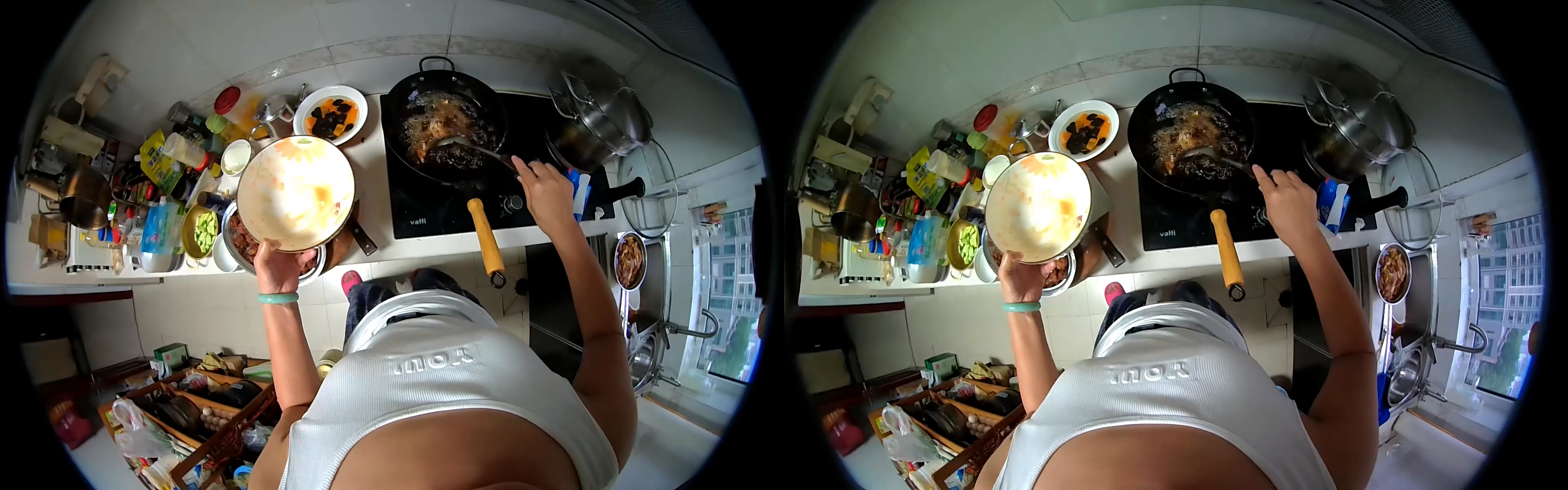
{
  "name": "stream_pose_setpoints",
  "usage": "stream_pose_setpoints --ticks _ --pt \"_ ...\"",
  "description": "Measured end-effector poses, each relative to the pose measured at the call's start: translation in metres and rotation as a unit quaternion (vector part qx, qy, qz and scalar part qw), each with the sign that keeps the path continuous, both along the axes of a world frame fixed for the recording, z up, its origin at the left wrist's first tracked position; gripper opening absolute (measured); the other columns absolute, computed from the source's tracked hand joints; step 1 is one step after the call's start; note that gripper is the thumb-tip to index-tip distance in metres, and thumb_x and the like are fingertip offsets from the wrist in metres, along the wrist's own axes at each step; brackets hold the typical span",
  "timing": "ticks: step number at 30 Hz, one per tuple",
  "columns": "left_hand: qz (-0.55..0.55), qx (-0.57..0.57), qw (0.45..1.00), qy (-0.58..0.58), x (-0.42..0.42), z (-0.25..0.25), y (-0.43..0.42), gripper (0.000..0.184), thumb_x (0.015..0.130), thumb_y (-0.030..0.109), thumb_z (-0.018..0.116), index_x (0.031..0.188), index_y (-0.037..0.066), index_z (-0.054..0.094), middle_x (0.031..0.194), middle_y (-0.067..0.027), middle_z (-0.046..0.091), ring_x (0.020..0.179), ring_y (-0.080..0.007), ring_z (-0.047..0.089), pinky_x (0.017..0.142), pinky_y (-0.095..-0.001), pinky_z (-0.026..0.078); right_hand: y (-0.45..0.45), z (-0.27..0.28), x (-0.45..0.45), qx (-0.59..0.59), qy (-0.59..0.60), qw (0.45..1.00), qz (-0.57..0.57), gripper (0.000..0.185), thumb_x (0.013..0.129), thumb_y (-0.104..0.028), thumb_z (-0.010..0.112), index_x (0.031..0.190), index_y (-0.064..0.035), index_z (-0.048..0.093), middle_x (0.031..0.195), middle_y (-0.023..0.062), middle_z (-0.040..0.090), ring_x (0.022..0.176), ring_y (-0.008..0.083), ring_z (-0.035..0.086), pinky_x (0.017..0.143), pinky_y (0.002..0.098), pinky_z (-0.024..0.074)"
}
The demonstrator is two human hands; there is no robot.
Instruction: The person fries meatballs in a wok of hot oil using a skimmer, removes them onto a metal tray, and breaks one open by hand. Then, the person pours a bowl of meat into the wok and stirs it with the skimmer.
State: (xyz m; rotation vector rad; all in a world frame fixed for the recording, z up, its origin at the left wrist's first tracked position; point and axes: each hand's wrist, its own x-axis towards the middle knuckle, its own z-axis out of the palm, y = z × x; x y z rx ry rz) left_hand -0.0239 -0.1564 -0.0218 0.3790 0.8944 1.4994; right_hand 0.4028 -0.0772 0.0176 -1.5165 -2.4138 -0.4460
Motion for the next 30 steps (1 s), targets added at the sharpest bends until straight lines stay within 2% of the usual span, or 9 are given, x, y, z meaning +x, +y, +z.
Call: stream_pose_setpoints --ticks 8,14,16,18,20,21,26,28,30 --pt "-0.028 0.007 0.999 -0.014 0.024 0.003 -0.005 0.053 0.074 0.016 0.051 0.122 -0.001 0.036 0.117 -0.0197 0.047 0.097 -0.0350 0.056 0.062 -0.0420 0.058 0.030 -0.035 0.009 0.048 0.080 0.994 -0.064 0.030 0.078 -0.016 0.059 0.107 -0.0082 0.060 0.072 0.0070 0.057 0.062 0.0223 0.057 0.055 0.0305 0.0463" --pt "-0.056 -0.008 0.998 -0.005 0.029 0.005 0.003 0.061 0.073 0.014 0.049 0.129 0.005 0.026 0.119 -0.0194 0.044 0.098 -0.0348 0.055 0.062 -0.0419 0.058 0.036 -0.057 -0.003 -0.047 0.144 0.971 -0.183 0.028 0.079 -0.018 0.059 0.103 -0.0043 0.060 0.069 0.0137 0.060 0.061 0.0292 0.059 0.055 0.0377 0.0470" --pt "-0.059 0.007 0.998 -0.007 0.030 0.004 0.006 0.050 0.075 0.013 0.049 0.121 -0.001 0.037 0.118 -0.0196 0.046 0.098 -0.0363 0.054 0.063 -0.0460 0.057 0.032 -0.056 -0.003 -0.143 0.312 0.914 -0.216 0.023 0.079 -0.017 0.059 0.095 -0.0017 0.063 0.066 0.0173 0.060 0.064 0.0317 0.060 0.058 0.0395 0.0467" --pt "-0.064 0.009 0.998 -0.010 0.030 0.002 0.011 0.050 0.075 0.012 0.049 0.122 -0.001 0.037 0.119 -0.0196 0.045 0.097 -0.0362 0.055 0.063 -0.0456 0.057 0.036 -0.067 0.003 -0.154 0.374 0.889 -0.213 0.019 0.080 -0.016 0.059 0.087 0.0005 0.065 0.061 0.0144 0.059 0.053 0.0243 0.058 0.050 0.0332 0.0446" --pt "-0.073 0.015 0.997 -0.013 0.030 0.000 0.015 0.049 0.075 0.011 0.048 0.122 -0.001 0.037 0.119 -0.0196 0.045 0.097 -0.0362 0.055 0.062 -0.0452 0.057 0.038 -0.063 0.005 -0.355 0.565 0.693 -0.273 0.020 0.080 -0.015 0.059 0.087 0.0026 0.064 0.057 0.0081 0.057 0.042 0.0124 0.049 0.040 0.0243 0.0369" --pt "-0.079 0.013 0.997 -0.020 0.029 0.000 0.018 0.050 0.075 0.011 0.048 0.122 -0.001 0.037 0.118 -0.0196 0.045 0.097 -0.0361 0.055 0.062 -0.0444 0.057 0.037 -0.057 0.000 -0.371 0.605 0.649 -0.275 0.020 0.080 -0.014 0.059 0.084 0.0050 0.061 0.057 0.0042 0.054 0.039 0.0040 0.039 0.033 0.0179 0.0262" --pt "-0.101 0.008 0.995 -0.020 0.023 0.004 0.027 0.050 0.075 0.011 0.046 0.122 -0.002 0.036 0.116 -0.0199 0.047 0.095 -0.0357 0.056 0.061 -0.0417 0.058 0.039 -0.058 -0.006 -0.458 0.678 0.510 -0.265 0.018 0.081 -0.013 0.059 0.083 0.0045 0.056 0.061 0.0084 0.054 0.039 0.0033 0.036 0.031 0.0155 0.0205" --pt "-0.101 0.011 0.995 -0.017 0.020 0.004 0.030 0.051 0.075 0.012 0.046 0.123 -0.003 0.035 0.115 -0.0203 0.048 0.093 -0.0356 0.057 0.061 -0.0406 0.058 0.038 -0.060 -0.007 -0.464 0.738 0.404 -0.278 0.017 0.081 -0.012 0.059 0.083 0.0041 0.055 0.061 0.0083 0.053 0.039 0.0027 0.035 0.031 0.0149 0.0197" --pt "-0.100 0.009 0.995 -0.023 0.017 0.004 0.032 0.052 0.075 0.012 0.046 0.123 -0.003 0.035 0.115 -0.0206 0.048 0.093 -0.0355 0.057 0.061 -0.0407 0.058 0.029 -0.058 -0.005 -0.443 0.731 0.447 -0.265 0.018 0.081 -0.013 0.059 0.085 0.0046 0.056 0.061 0.0076 0.053 0.040 0.0024 0.035 0.032 0.0149 0.0211"
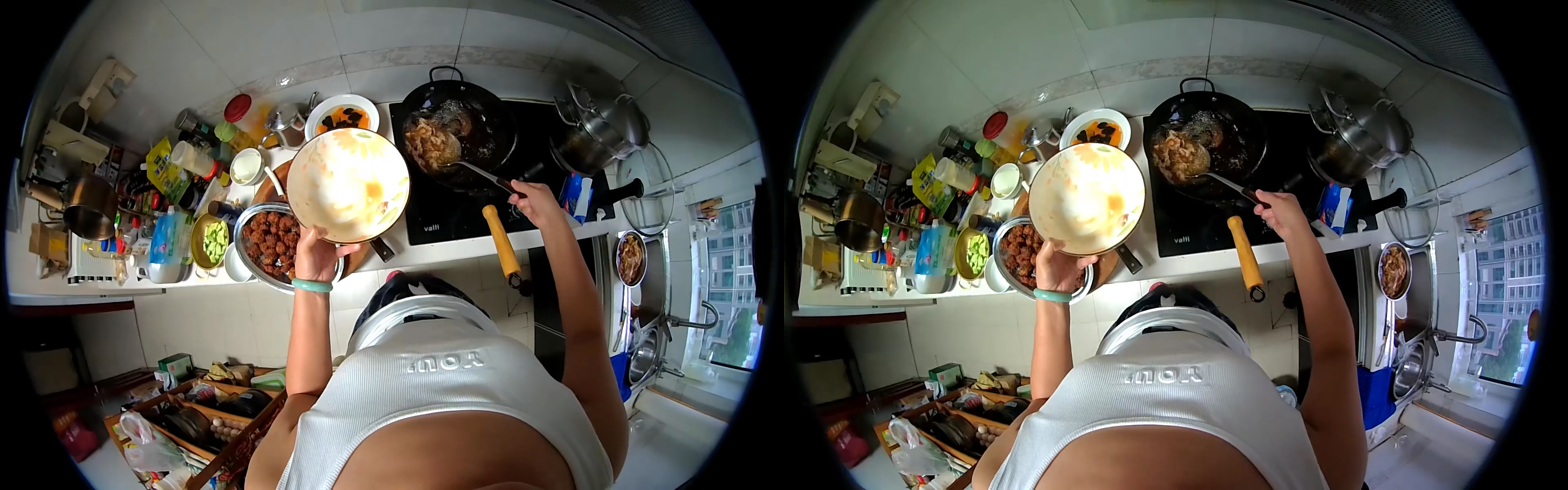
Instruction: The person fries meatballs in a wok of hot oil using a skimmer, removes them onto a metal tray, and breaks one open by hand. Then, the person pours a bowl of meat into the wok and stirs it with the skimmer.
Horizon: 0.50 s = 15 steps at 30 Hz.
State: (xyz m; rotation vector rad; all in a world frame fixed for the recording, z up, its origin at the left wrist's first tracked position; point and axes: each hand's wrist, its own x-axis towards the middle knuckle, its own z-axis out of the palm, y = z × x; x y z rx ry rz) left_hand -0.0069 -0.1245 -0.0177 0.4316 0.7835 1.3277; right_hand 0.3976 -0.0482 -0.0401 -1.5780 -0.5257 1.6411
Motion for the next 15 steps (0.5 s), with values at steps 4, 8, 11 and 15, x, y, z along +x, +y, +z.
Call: stream_pose_setpoints --ticks 4,8,11,15 --pt "-0.017 -0.012 1.000 -0.005 -0.010 -0.003 0.005 0.062 0.072 0.010 0.046 0.130 0.008 0.023 0.121 -0.0174 0.042 0.100 -0.0340 0.054 0.061 -0.0429 0.058 -0.024 0.023 -0.010 0.117 -0.184 0.976 -0.005 0.025 0.081 -0.015 0.060 0.096 0.0050 0.060 0.062 0.0047 0.053 0.044 0.0024 0.039 0.037 0.0147 0.0273" --pt "-0.021 -0.006 1.000 -0.018 -0.012 0.001 0.007 0.062 0.072 0.010 0.046 0.130 0.006 0.023 0.120 -0.0179 0.042 0.100 -0.0343 0.053 0.062 -0.0431 0.058 -0.029 0.028 -0.009 0.189 -0.422 0.886 0.017 0.028 0.082 -0.013 0.058 0.106 0.0000 0.059 0.062 0.0062 0.056 0.048 0.0110 0.048 0.047 0.0234 0.0396" --pt "-0.024 -0.002 0.999 -0.020 -0.011 0.007 0.008 0.063 0.071 0.009 0.046 0.130 0.005 0.024 0.120 -0.0183 0.042 0.101 -0.0344 0.053 0.062 -0.0431 0.058 -0.032 0.016 -0.001 0.352 -0.628 0.687 0.093 0.032 0.081 -0.012 0.057 0.112 -0.0042 0.056 0.067 0.0090 0.057 0.055 0.0202 0.053 0.055 0.0301 0.0449" --pt "-0.020 0.021 0.999 0.018 -0.008 0.015 0.010 0.059 0.073 0.012 0.049 0.127 0.001 0.028 0.115 -0.0203 0.047 0.094 -0.0350 0.057 0.061 -0.0418 0.058 -0.029 0.003 0.002 0.350 -0.716 0.582 0.160 0.037 0.082 -0.011 0.056 0.118 -0.0083 0.052 0.078 0.0105 0.056 0.068 0.0265 0.055 0.061 0.0345 0.0466"
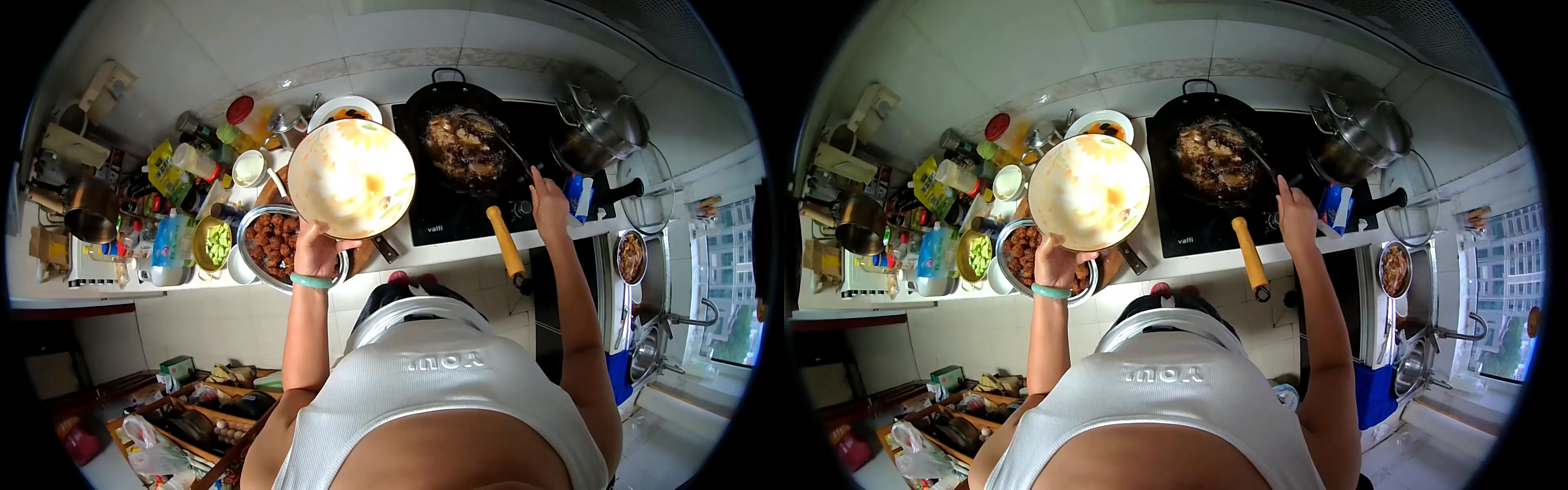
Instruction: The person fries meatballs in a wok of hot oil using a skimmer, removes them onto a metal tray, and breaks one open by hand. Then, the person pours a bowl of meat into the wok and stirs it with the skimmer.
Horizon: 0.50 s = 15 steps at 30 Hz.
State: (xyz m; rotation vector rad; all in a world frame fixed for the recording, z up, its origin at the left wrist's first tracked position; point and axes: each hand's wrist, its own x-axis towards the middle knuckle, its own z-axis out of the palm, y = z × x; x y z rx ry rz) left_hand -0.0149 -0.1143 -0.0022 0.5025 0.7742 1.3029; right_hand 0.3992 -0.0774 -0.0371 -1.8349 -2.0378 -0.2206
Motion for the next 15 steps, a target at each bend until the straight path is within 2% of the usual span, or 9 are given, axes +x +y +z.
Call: stream_pose_setpoints --ticks 2,6,9,10,11,15 --pt "-0.015 -0.006 1.000 -0.003 0.002 0.004 0.002 0.064 0.071 0.010 0.049 0.129 0.004 0.023 0.114 -0.0201 0.048 0.091 -0.0348 0.059 0.058 -0.0405 0.058 0.001 -0.007 0.004 0.013 -0.095 0.995 0.004 0.042 0.082 -0.010 0.055 0.123 -0.0104 0.047 0.088 0.0104 0.054 0.078 0.0254 0.055 0.063 0.0345 0.0472" --pt "-0.044 0.000 0.999 0.006 0.007 0.004 0.008 0.069 0.070 0.011 0.050 0.131 0.008 0.018 0.118 -0.0199 0.045 0.090 -0.0346 0.059 0.057 -0.0403 0.058 0.001 -0.014 0.004 -0.030 -0.128 0.991 -0.012 0.047 0.080 -0.009 0.056 0.125 -0.0102 0.045 0.092 0.0109 0.053 0.084 0.0259 0.053 0.068 0.0348 0.0472" --pt "-0.057 0.024 0.998 0.023 0.012 0.005 0.013 0.073 0.069 0.010 0.051 0.133 0.011 0.014 0.119 -0.0199 0.043 0.091 -0.0341 0.059 0.056 -0.0400 0.058 -0.003 -0.010 -0.001 -0.057 -0.112 0.992 -0.015 0.051 0.076 -0.006 0.059 0.125 -0.0091 0.044 0.087 0.0107 0.054 0.081 0.0263 0.053 0.071 0.0356 0.0451" --pt "-0.055 0.047 0.997 0.042 0.016 0.009 0.014 0.063 0.071 0.015 0.053 0.125 -0.005 0.028 0.110 -0.0226 0.050 0.089 -0.0342 0.060 0.059 -0.0414 0.057 -0.003 -0.007 -0.002 -0.122 -0.093 0.987 -0.043 0.050 0.076 -0.006 0.059 0.123 -0.0084 0.045 0.092 0.0118 0.054 0.084 0.0272 0.053 0.074 0.0344 0.0453" --pt "-0.061 0.045 0.996 0.040 0.021 0.014 0.016 0.063 0.071 0.015 0.053 0.125 -0.005 0.028 0.110 -0.0226 0.050 0.089 -0.0342 0.060 0.059 -0.0414 0.057 -0.004 -0.004 -0.002 -0.186 -0.074 0.977 -0.072 0.048 0.076 -0.006 0.060 0.121 -0.0077 0.047 0.096 0.0129 0.054 0.087 0.0282 0.053 0.076 0.0333 0.0456" --pt "-0.046 0.067 0.994 0.067 0.035 0.025 0.020 0.072 0.069 0.012 0.053 0.131 0.003 0.016 0.117 -0.0221 0.044 0.089 -0.0343 0.060 0.057 -0.0387 0.058 -0.007 0.010 -0.013 -0.168 -0.078 0.978 -0.099 0.043 0.075 -0.006 0.061 0.116 -0.0073 0.051 0.097 0.0124 0.054 0.089 0.0273 0.053 0.075 0.0336 0.0455"
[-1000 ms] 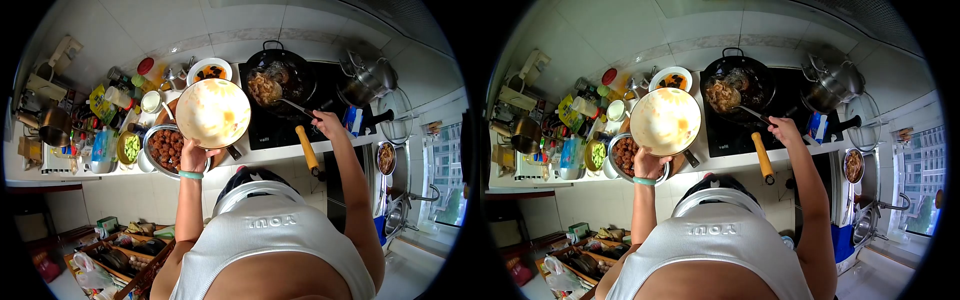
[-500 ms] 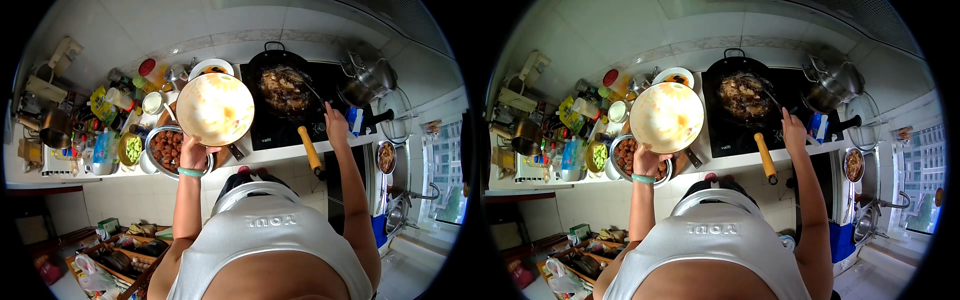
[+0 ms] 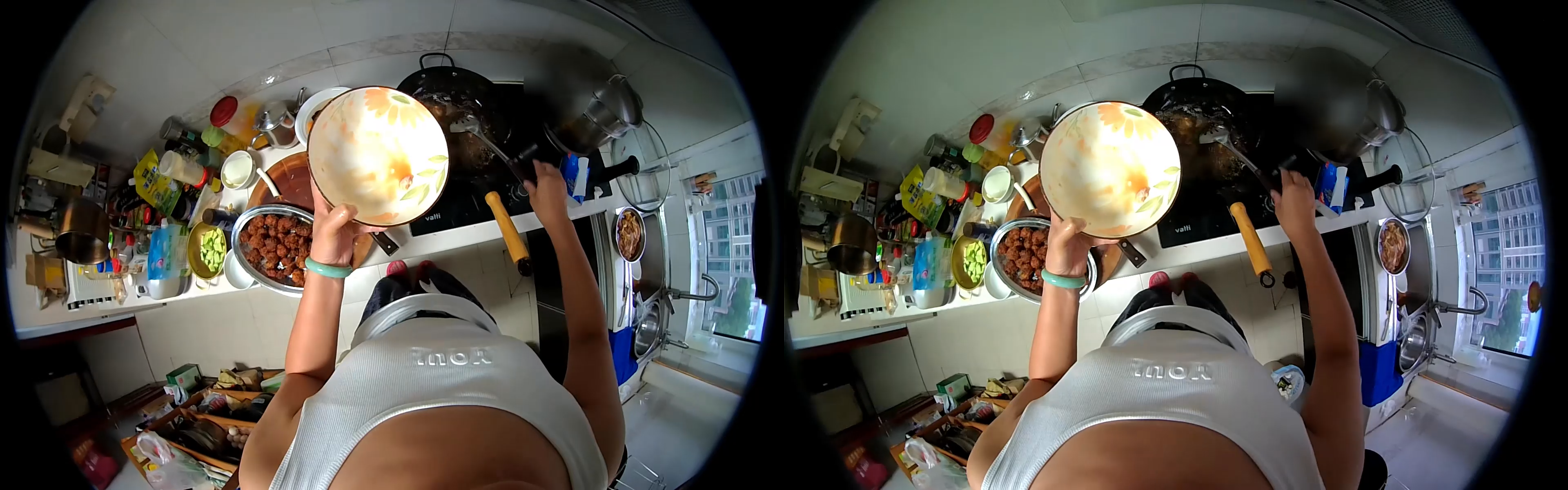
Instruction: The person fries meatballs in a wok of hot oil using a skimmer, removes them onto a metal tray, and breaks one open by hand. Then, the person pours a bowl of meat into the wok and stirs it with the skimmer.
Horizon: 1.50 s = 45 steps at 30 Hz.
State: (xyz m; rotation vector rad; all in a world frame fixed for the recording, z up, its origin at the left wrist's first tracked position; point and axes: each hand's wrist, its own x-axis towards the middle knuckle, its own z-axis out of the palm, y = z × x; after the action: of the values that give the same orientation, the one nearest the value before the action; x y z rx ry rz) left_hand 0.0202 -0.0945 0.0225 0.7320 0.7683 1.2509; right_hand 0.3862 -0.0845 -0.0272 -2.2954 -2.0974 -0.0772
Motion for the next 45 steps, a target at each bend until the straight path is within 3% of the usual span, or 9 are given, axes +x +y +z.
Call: stream_pose_setpoints --ticks 2,8,16,29,32,34,37,42,45 --pt "-0.028 0.002 0.999 -0.019 0.002 -0.001 0.004 0.079 0.067 0.007 0.048 0.136 0.016 0.010 0.124 -0.0179 0.040 0.093 -0.0339 0.059 0.056 -0.0399 0.058 0.005 0.046 -0.033 0.179 0.214 0.957 0.084 0.032 0.074 -0.009 0.064 0.105 -0.0065 0.058 0.095 0.0105 0.056 0.089 0.0252 0.054 0.075 0.0344 0.0448" --pt "-0.069 -0.017 0.997 -0.027 0.015 0.002 0.008 0.078 0.068 0.007 0.048 0.135 0.017 0.010 0.123 -0.0181 0.040 0.094 -0.0338 0.058 0.057 -0.0413 0.058 0.034 0.105 -0.126 -0.004 0.207 0.888 0.411 0.019 0.065 -0.011 0.068 0.081 -0.0040 0.063 0.083 0.0080 0.056 0.085 0.0250 0.055 0.073 0.0333 0.0442" --pt "-0.086 -0.018 0.995 -0.050 0.018 -0.004 0.003 0.068 0.069 0.008 0.047 0.131 0.008 0.018 0.113 -0.0200 0.046 0.082 -0.0358 0.060 0.057 -0.0448 0.057 0.059 0.073 -0.153 -0.143 0.047 0.906 0.395 0.004 0.063 -0.007 0.062 0.064 -0.0044 0.061 0.070 0.0096 0.058 0.078 0.0280 0.057 0.068 0.0370 0.0450" --pt "-0.047 -0.083 0.995 -0.020 0.008 -0.020 0.002 0.067 0.071 0.009 0.049 0.132 0.012 0.020 0.118 -0.0199 0.043 0.093 -0.0384 0.056 0.060 -0.0457 0.056 0.066 0.096 -0.104 -0.001 0.338 0.874 0.350 0.014 0.070 -0.002 0.058 0.084 0.0001 0.061 0.079 0.0144 0.061 0.077 0.0301 0.059 0.068 0.0362 0.0455" --pt "-0.071 -0.081 0.994 0.015 0.034 -0.008 -0.006 0.061 0.071 0.014 0.054 0.126 0.002 0.030 0.119 -0.0193 0.044 0.099 -0.0405 0.053 0.066 -0.0522 0.053 0.036 0.112 -0.068 0.000 0.342 0.892 0.295 0.019 0.069 -0.002 0.059 0.088 -0.0017 0.061 0.086 0.0134 0.060 0.082 0.0289 0.058 0.072 0.0365 0.0455" --pt "-0.115 -0.072 0.991 0.008 0.072 0.005 -0.013 0.049 0.073 0.015 0.053 0.118 -0.001 0.043 0.114 -0.0181 0.050 0.097 -0.0369 0.055 0.066 -0.0502 0.054 0.009 0.109 -0.031 0.220 0.303 0.873 0.312 0.026 0.070 -0.003 0.060 0.096 -0.0034 0.058 0.094 0.0118 0.057 0.088 0.0279 0.056 0.075 0.0362 0.0453" --pt "-0.185 -0.075 0.980 -0.007 0.146 0.012 -0.031 0.048 0.073 0.013 0.052 0.117 0.000 0.043 0.113 -0.0161 0.051 0.097 -0.0351 0.056 0.068 -0.0510 0.054 -0.060 0.124 0.047 0.288 0.387 0.870 0.099 0.039 0.074 -0.011 0.063 0.110 -0.0045 0.049 0.099 0.0123 0.049 0.089 0.0260 0.055 0.077 0.0326 0.0465" --pt "-0.254 -0.120 0.960 0.019 0.314 -0.003 -0.073 0.057 0.067 0.006 0.051 0.121 -0.005 0.037 0.114 -0.0159 0.050 0.101 -0.0290 0.052 0.079 -0.0434 0.049 -0.197 0.098 0.197 0.044 0.472 0.859 -0.192 0.056 0.079 -0.031 0.059 0.117 0.0058 0.043 0.072 0.0161 0.060 0.063 0.0252 0.060 0.059 0.0331 0.0462" --pt "-0.395 -0.099 0.912 0.053 0.447 -0.003 -0.107 0.063 0.069 0.008 0.051 0.128 0.000 0.030 0.119 -0.0170 0.046 0.101 -0.0297 0.053 0.073 -0.0441 0.053 -0.265 0.049 0.279 0.030 0.722 0.637 -0.269 0.037 0.082 -0.016 0.051 0.115 0.0002 0.046 0.089 0.0097 0.061 0.058 0.0137 0.059 0.051 0.0233 0.0467"
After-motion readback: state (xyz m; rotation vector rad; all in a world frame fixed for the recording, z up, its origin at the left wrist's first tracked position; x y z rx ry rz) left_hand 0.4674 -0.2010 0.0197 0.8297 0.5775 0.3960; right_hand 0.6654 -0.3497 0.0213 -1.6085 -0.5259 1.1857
